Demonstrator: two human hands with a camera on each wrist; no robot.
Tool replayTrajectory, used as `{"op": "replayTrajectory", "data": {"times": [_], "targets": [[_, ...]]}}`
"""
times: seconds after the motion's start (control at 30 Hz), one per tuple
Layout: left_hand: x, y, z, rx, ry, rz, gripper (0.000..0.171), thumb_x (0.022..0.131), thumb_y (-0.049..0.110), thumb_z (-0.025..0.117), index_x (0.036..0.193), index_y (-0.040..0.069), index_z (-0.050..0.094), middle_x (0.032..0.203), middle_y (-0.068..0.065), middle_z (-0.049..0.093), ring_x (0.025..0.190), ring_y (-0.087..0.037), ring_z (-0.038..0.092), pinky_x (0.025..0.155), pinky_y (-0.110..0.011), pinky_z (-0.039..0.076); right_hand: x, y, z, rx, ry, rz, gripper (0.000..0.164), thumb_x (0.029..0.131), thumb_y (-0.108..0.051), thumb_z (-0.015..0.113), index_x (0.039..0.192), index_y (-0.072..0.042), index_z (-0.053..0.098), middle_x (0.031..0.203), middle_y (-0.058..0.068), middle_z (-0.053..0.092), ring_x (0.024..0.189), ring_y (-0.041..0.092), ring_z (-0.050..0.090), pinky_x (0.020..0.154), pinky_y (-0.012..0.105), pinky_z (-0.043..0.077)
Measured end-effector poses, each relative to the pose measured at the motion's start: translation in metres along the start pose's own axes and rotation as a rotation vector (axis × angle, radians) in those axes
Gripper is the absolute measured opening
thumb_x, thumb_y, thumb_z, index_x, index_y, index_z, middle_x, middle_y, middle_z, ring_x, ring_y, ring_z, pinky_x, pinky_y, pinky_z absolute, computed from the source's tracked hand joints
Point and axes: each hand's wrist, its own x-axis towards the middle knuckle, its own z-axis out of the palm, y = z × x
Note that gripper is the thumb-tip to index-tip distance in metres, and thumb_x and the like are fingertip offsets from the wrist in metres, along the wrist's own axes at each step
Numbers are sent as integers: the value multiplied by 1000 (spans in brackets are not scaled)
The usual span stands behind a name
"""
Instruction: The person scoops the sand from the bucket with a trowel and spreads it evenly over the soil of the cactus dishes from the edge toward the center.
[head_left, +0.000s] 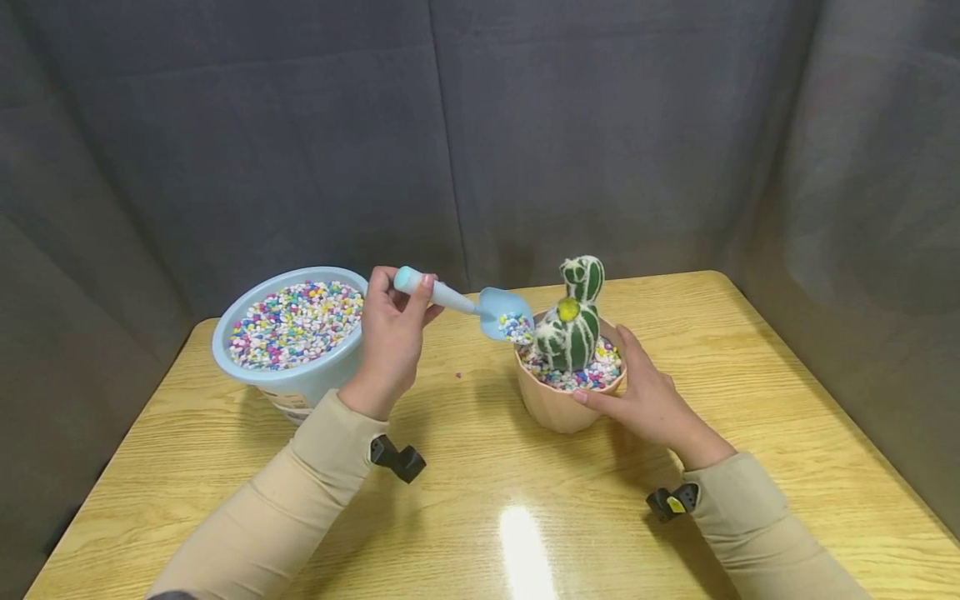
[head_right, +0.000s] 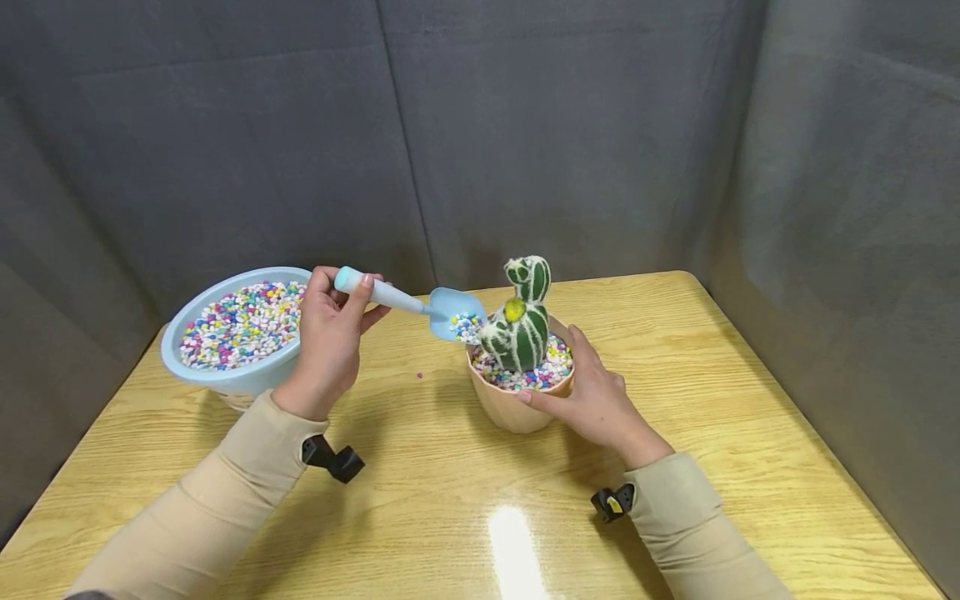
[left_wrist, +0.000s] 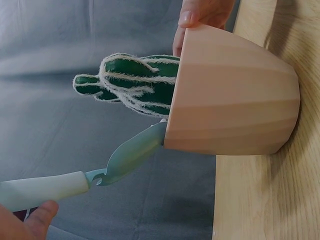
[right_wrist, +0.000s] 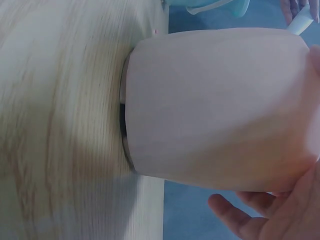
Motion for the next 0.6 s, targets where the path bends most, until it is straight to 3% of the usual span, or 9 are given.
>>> {"op": "replayTrajectory", "data": {"times": [0.3, 0.6], "targets": [[0, 0, 2, 28, -22, 31, 13, 105, 1, 58, 108, 5, 45, 121, -26, 59, 121, -37, 62, 98, -36, 57, 1, 4, -3, 14, -37, -3, 114, 89, -46, 79, 161, 3, 5, 163, 33, 21, 143, 56, 31, 112, 78, 24], [0, 0, 3, 50, -23, 68, 13, 104, 0, 59, 108, 4, 46, 120, -26, 60, 118, -35, 63, 98, -36, 57, 3, 7, -5, 37, -71, -18, 115, 89, -46, 79, 163, -1, 3, 164, 32, 18, 145, 56, 26, 112, 74, 29]]}}
